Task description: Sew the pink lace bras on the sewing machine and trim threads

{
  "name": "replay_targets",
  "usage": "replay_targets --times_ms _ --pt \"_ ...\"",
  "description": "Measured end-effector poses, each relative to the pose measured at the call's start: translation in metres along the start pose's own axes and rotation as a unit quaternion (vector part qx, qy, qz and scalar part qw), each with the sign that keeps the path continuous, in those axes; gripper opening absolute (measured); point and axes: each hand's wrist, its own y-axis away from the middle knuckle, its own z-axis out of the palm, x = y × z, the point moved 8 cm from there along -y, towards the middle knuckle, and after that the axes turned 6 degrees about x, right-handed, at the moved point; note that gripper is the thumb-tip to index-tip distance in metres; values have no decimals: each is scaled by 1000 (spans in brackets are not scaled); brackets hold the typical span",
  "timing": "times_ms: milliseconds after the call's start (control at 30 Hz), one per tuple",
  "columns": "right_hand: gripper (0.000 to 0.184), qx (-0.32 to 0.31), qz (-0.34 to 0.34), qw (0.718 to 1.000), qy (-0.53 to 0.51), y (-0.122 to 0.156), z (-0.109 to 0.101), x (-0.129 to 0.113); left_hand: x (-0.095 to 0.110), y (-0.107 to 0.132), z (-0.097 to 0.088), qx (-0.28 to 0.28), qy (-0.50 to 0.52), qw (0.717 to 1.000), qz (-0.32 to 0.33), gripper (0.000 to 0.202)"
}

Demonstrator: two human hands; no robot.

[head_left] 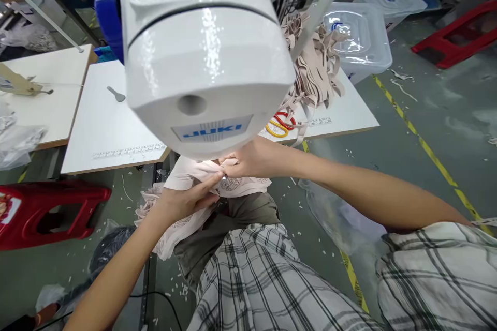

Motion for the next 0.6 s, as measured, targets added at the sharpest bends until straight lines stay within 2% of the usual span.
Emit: replay_targets --times_ms 100,167,300,367,433,600 --pt "18 0 -7 1000 1 2 1 1 -3 -3 2 -17 6 1000 -1 50" --pt "15 32 -24 999 -11 6 2 4 -1 -7 -1 -22 26 999 -25 50" --pt "20 188 -76 979 -2 22 3 16 6 -15 -8 -47 50 991 -111 51" --pt "19 245 -89 965 -3 29 6 22 9 -18 -10 -58 49 986 -145 50" --pt "17 256 -83 963 -28 29 8 25 11 -19 -11 -65 54 983 -164 50" --pt "16 209 -37 975 -66 22 1 24 14 -20 -9 -49 33 983 -175 51"
